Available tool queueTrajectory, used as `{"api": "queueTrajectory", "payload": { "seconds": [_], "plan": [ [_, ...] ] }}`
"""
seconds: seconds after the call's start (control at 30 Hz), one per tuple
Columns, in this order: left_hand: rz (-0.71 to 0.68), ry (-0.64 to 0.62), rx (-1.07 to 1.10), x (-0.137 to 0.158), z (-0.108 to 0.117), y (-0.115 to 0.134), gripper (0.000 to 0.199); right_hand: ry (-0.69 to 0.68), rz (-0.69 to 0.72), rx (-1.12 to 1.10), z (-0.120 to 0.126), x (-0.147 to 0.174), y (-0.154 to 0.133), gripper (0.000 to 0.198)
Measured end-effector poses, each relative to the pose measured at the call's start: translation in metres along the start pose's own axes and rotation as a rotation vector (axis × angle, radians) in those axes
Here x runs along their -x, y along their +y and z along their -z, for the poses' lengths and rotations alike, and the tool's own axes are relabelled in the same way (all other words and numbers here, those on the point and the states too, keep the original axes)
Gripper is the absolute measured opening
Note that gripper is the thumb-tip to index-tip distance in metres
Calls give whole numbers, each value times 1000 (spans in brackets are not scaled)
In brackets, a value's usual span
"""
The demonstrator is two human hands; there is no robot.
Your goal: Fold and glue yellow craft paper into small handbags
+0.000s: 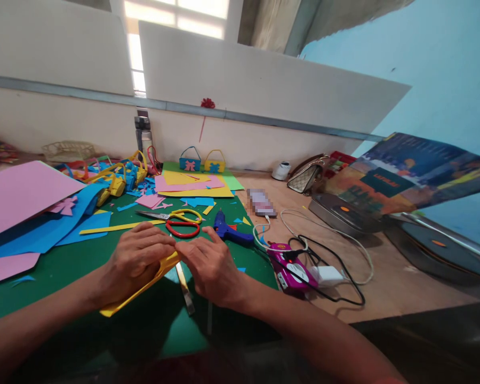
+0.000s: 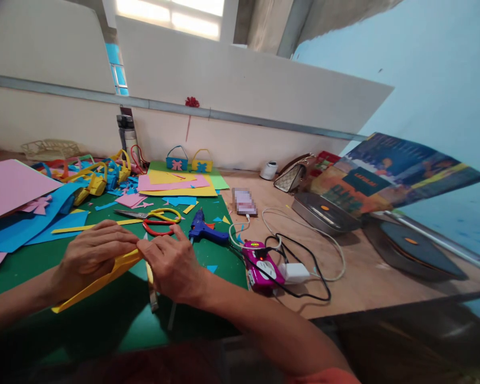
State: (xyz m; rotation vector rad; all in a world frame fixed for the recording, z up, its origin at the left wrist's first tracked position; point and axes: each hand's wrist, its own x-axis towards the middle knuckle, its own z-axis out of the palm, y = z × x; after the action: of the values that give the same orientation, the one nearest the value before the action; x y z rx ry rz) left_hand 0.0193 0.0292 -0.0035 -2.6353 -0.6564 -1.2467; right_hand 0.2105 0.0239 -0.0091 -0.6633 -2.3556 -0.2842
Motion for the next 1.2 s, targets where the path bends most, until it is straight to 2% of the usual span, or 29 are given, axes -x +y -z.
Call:
{"api": "queueTrajectory", "payload": {
  "seconds": [0.33,0.67,0.93,1.2],
  "plan": [
    [-44,22,-17,-2,1,-3,16,-45,0,-6,1,1,0,27],
    [-27,49,-3,-1,1,-1,20,-14,-11,3,1,1,-1,25],
    [-47,76,-26,0,-4,-8,21,-45,-16,-9,2,0,1,30],
    [-50,37,-71,0,-5,-8,22,-31,-35,35,1,-1,2,26]
  ]
}}
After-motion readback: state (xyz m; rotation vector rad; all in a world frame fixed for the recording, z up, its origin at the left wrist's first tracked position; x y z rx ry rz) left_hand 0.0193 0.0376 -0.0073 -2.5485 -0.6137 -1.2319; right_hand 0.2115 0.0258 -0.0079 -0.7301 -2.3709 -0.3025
